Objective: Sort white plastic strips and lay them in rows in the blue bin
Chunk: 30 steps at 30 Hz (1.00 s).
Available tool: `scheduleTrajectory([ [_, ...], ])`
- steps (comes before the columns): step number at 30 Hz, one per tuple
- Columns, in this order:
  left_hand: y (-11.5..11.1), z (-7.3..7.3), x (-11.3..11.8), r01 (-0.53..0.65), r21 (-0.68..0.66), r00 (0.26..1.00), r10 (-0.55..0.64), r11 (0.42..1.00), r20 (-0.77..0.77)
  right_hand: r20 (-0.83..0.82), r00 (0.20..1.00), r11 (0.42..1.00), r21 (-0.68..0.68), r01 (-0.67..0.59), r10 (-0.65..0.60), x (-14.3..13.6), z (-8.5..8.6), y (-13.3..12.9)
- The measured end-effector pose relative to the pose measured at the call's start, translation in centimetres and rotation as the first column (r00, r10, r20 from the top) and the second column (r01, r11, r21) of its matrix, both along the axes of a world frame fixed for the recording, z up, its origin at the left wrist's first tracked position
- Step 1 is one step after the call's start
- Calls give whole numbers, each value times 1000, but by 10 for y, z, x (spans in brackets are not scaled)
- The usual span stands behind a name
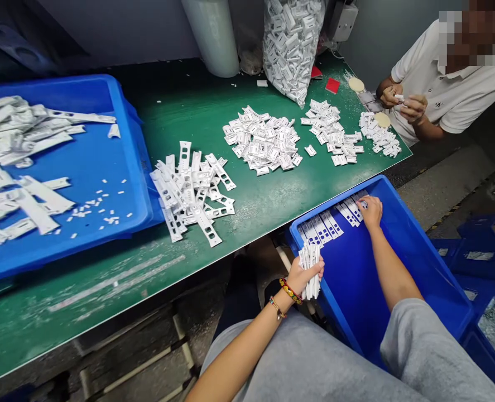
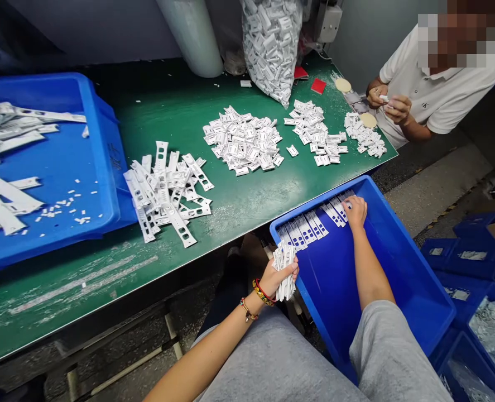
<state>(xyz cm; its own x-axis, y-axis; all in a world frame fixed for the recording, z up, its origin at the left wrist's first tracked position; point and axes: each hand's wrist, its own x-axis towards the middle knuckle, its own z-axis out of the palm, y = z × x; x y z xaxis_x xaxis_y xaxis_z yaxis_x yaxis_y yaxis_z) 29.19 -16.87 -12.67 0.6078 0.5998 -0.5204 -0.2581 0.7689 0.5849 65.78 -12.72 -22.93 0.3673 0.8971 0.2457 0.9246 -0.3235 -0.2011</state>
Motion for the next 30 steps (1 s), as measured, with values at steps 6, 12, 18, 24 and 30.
scheduleTrajectory([
  [6,-2,-4,1,3,38,1000,-3,999,-5,-80,991,994,-30,-106,103,-11,-9,-9],
  [12,-4,-8,1,-2,60,1000,3,998,-17,-93,993,997,49,-63,68,-22,-6,-15],
  [18,-4,-7,3,-25,66,1000,26,997,-15,-149,977,988,37,-148,152,-52,-12,-26],
  [24,-3,-3,3,-29,90,999,32,996,-34,-134,991,996,91,5,7,-62,-17,-25],
  [30,-3,-3,3,-37,69,999,39,997,-22,-186,960,978,53,-201,208,-94,-5,-29],
])
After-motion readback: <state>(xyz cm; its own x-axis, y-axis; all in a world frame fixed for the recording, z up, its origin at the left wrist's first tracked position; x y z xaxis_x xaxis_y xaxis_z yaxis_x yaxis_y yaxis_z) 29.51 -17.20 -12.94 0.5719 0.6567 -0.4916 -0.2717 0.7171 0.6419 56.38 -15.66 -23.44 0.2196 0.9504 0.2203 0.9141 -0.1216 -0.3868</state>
